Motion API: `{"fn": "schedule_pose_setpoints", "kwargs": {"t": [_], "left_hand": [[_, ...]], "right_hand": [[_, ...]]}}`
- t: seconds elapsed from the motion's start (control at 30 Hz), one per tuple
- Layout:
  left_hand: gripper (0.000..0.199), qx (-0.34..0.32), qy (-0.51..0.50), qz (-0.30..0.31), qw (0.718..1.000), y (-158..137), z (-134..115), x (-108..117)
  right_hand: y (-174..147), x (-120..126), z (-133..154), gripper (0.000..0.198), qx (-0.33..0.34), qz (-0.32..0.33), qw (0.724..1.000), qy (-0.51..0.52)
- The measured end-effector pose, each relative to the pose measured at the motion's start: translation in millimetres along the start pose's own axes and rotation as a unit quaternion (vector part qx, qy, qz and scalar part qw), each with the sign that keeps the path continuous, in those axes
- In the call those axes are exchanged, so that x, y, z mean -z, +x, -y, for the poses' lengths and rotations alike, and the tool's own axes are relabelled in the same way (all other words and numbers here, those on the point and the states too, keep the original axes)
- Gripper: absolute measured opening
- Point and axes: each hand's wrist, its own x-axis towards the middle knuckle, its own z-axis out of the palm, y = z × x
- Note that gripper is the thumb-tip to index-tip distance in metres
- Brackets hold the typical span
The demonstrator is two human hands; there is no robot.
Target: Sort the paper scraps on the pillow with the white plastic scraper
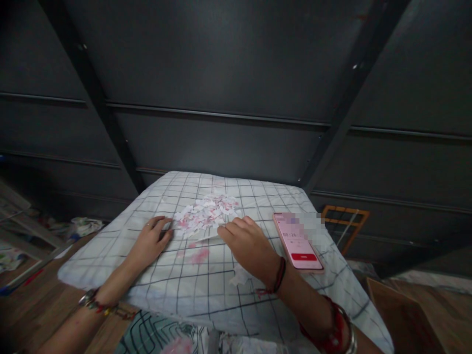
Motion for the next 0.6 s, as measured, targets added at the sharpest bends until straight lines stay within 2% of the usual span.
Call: {"fn": "schedule_pose_setpoints", "kwargs": {"t": [0.2,0.4,0.6], "left_hand": [[0.035,-0.003,0.003,0.001,1.0,-0.6,1.1,-1.0],[0.034,-0.006,0.003,0.0,1.0,-0.1,2.5,-1.8],[0.038,-0.008,0.011,0.008,1.0,-0.4,4.1,-2.2]], "right_hand": [[-0.8,0.4,-0.8,0.035,-0.017,-0.029,0.999,-0.015],[-1.4,5.6,8.0,0.031,0.02,0.021,1.0,0.012],[-4.5,14.8,7.3,0.033,0.011,0.006,0.999,0.03]]}}
